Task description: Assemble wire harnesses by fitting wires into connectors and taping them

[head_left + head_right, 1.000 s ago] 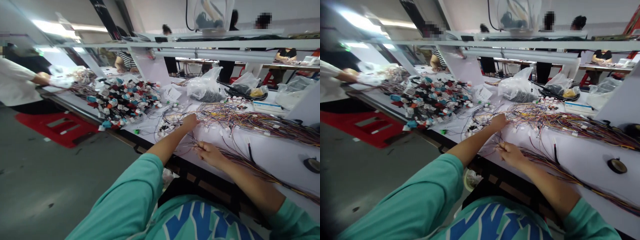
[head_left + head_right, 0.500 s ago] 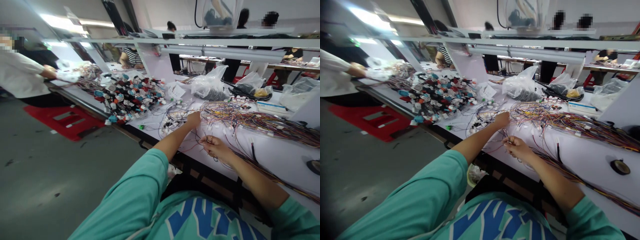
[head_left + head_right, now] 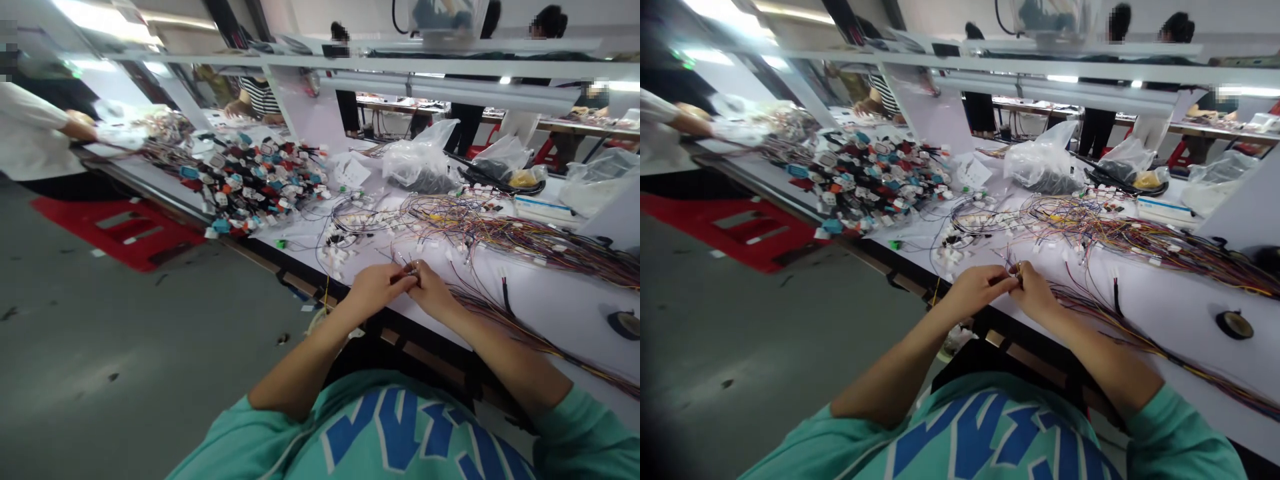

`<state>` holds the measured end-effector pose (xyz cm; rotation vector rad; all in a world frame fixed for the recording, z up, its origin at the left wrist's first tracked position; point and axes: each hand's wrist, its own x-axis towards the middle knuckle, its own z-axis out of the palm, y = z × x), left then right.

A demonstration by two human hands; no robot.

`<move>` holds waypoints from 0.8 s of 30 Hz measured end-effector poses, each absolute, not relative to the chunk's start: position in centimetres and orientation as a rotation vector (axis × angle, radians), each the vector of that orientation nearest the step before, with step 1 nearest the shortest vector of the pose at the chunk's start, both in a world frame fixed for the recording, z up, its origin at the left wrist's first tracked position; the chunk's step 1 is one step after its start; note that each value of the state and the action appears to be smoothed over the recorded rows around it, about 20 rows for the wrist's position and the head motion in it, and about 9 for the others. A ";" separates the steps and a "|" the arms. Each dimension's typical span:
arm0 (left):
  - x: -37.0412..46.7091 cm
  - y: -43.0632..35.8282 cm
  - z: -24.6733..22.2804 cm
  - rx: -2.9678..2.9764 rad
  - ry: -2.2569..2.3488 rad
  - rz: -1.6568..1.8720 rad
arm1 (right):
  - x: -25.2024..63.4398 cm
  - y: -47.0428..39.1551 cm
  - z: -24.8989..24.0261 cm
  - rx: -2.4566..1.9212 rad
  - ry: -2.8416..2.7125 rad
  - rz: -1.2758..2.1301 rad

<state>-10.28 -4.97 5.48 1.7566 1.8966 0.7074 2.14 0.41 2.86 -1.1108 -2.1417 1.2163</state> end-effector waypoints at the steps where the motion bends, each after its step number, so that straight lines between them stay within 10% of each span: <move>1: -10.2 -5.0 5.0 1.741 1.848 0.759 | 2.1 0.3 2.9 -1.110 -2.159 1.184; 12: -11.9 -5.7 2.3 1.138 1.504 1.295 | 2.0 0.0 4.3 -0.896 -2.330 1.463; 24: -10.0 -7.5 4.0 1.722 2.156 1.009 | 1.5 0.4 2.2 -0.914 -2.366 1.394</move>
